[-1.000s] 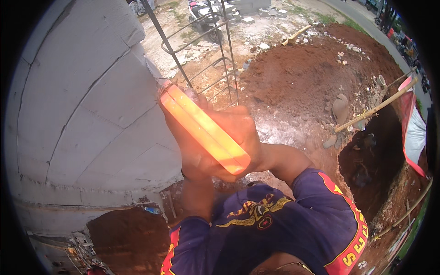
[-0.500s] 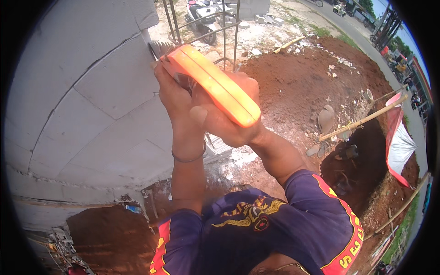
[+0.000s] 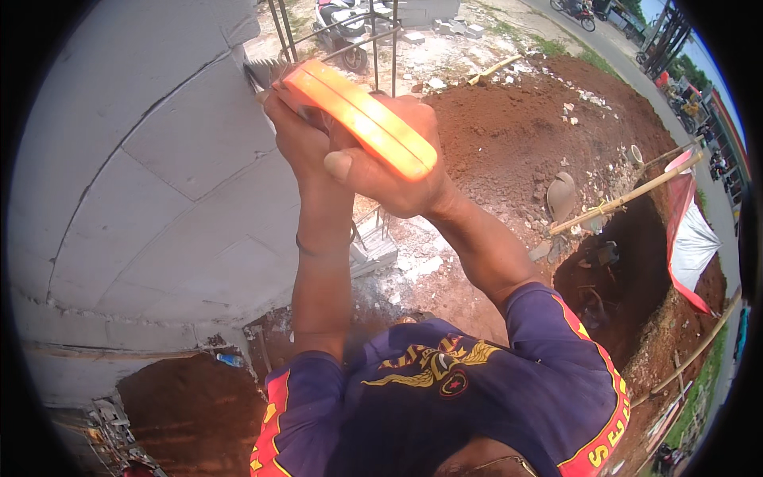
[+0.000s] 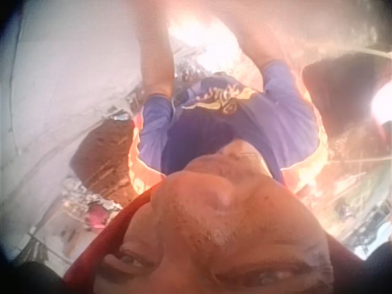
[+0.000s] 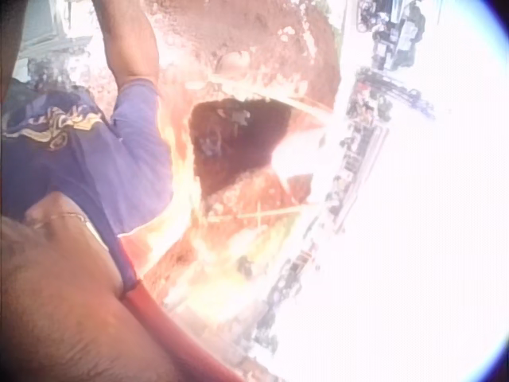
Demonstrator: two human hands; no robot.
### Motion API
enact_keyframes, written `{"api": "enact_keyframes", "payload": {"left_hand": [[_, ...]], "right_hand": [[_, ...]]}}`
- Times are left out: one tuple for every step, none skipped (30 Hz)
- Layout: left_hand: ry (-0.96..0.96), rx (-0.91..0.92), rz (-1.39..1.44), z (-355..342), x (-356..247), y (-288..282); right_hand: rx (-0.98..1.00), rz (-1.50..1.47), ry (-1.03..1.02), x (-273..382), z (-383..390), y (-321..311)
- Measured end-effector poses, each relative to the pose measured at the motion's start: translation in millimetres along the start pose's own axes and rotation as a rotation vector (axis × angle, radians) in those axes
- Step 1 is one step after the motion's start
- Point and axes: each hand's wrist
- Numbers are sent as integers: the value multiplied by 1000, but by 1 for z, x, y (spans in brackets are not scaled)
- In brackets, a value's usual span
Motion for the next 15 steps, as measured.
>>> {"api": "enact_keyframes", "payload": {"left_hand": [[-11,3,12,14,-1,-1],[-13,-27,48,24,0,-1],[-121,-119,127,32,2,-4],[-277,-264,194,43,6,-9],[-279,-323,143,40,10,-15],[-167,-307,8,42,14,-21],[70,-217,-258,31,18,-28],[106,-116,-338,19,19,-35],[151,-16,-413,6,21,-39],[200,81,-480,-8,20,-44],[308,151,-519,-7,22,-45],[417,217,-551,-15,19,-46],[439,264,-396,-8,20,-45],[365,327,-227,-9,17,-44],[171,324,-60,3,16,-41]], "right_hand": [[30,88,-32,4,4,-3],[-5,-40,-135,13,10,-5],[20,-160,-78,25,18,-10],[-11,-185,-108,27,23,-8],[-44,-205,-139,30,28,-6],[-74,-212,-141,32,32,-3],[-63,-187,-181,28,23,0],[-41,-132,-166,23,14,3],[-26,-44,-126,17,-1,8],[-41,-63,-86,2,-10,18],[-58,-65,-7,-9,-13,26],[-38,-36,-70,-8,-14,24],[-15,7,-111,-5,-12,21],[3,57,-122,0,-5,18],[30,-19,-111,11,3,10]]}}
Point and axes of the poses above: each hand's wrist, its own z-axis away from the middle knuckle, its own y-axis out of the palm, x = y × z, and after that the axes turned 6 degrees about -x, right-handed
